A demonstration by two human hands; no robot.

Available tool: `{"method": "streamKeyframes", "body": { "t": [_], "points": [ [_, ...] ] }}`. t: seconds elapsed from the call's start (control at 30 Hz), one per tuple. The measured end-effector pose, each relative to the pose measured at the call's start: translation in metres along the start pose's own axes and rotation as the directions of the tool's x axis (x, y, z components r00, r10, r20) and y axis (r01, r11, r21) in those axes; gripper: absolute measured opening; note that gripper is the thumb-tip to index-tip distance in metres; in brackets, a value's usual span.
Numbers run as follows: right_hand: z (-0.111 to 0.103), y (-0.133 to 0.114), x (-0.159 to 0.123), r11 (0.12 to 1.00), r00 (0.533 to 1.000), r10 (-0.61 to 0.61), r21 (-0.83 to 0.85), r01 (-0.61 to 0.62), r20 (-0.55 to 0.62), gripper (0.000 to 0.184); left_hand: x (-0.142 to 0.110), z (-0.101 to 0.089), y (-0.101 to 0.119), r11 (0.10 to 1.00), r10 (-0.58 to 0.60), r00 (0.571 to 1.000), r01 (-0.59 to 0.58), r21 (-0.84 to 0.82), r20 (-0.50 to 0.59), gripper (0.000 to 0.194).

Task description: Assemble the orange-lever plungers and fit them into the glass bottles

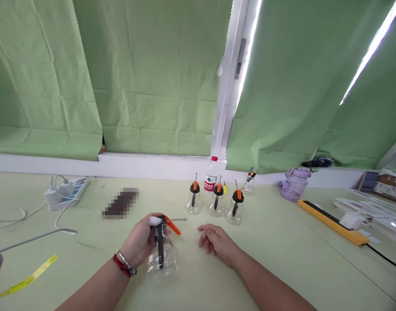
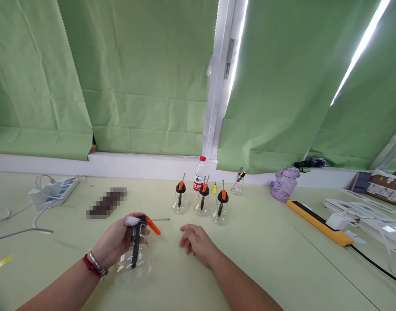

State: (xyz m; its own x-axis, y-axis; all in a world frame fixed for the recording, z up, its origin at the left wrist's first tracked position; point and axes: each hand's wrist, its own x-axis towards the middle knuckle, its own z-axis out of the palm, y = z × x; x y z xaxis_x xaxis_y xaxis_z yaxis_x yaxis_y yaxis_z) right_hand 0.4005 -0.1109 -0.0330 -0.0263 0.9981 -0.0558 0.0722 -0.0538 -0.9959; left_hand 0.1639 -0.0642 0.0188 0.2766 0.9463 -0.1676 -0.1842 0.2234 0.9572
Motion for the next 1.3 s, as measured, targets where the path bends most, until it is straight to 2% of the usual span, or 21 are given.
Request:
{"method": "streamKeyframes", "body": {
  "t": [0.07, 0.13, 0.3, 0.4, 0.5, 0.73, 0.9, 1.03, 1.2, 1.3],
  "points": [
    [0.014, 0.003, 0.007, 0.994, 0.995, 0.095, 0.065, -0.093, -0.032, 0.053, -0.003, -0.001, -0.01, 0.989, -0.126, 0.99, 0.13, -0.076, 0.058, 0.021],
    [0.023, 0.002, 0.014, 0.978, 0.981, 0.185, 0.106, -0.178, -0.052, 0.05, 0.0, 0.0, -0.018, 0.97, -0.183, 0.978, 0.196, -0.143, 0.104, 0.019],
    [0.03, -0.002, 0.021, 0.958, 0.962, 0.262, 0.144, -0.248, -0.081, 0.044, 0.005, 0.003, -0.028, 0.943, -0.219, 0.961, 0.253, -0.217, 0.17, 0.013],
    [0.029, 0.0, 0.021, 0.949, 0.954, 0.289, 0.153, -0.275, -0.079, 0.046, 0.002, 0.005, -0.031, 0.945, -0.204, 0.962, 0.243, -0.221, 0.183, 0.012],
    [0.028, 0.003, 0.02, 0.956, 0.96, 0.266, 0.156, -0.251, -0.088, 0.043, -0.001, 0.008, -0.034, 0.954, -0.172, 0.97, 0.207, -0.216, 0.169, 0.013],
    [0.028, 0.008, 0.019, 0.98, 0.988, 0.104, 0.18, -0.082, -0.115, 0.036, 0.002, 0.009, -0.037, 0.965, -0.138, 0.98, 0.166, -0.202, 0.145, 0.016],
    [0.024, 0.008, 0.022, 0.978, 0.986, 0.135, 0.173, -0.116, -0.101, 0.042, 0.007, 0.006, -0.035, 0.964, -0.127, 0.985, 0.15, -0.22, 0.113, 0.015],
    [0.023, 0.007, 0.023, 0.981, 0.99, 0.112, 0.168, -0.097, -0.086, 0.035, 0.009, 0.004, -0.033, 0.961, -0.145, 0.983, 0.166, -0.222, 0.109, 0.013],
    [0.023, 0.004, 0.023, 0.978, 0.988, 0.132, 0.175, -0.116, -0.085, 0.042, 0.009, 0.003, -0.032, 0.959, -0.15, 0.981, 0.174, -0.223, 0.121, 0.014],
    [0.024, 0.003, 0.023, 0.979, 0.99, 0.119, 0.174, -0.104, -0.079, 0.038, 0.008, 0.003, -0.031, 0.959, -0.143, 0.983, 0.167, -0.228, 0.117, 0.013]
  ]
}}
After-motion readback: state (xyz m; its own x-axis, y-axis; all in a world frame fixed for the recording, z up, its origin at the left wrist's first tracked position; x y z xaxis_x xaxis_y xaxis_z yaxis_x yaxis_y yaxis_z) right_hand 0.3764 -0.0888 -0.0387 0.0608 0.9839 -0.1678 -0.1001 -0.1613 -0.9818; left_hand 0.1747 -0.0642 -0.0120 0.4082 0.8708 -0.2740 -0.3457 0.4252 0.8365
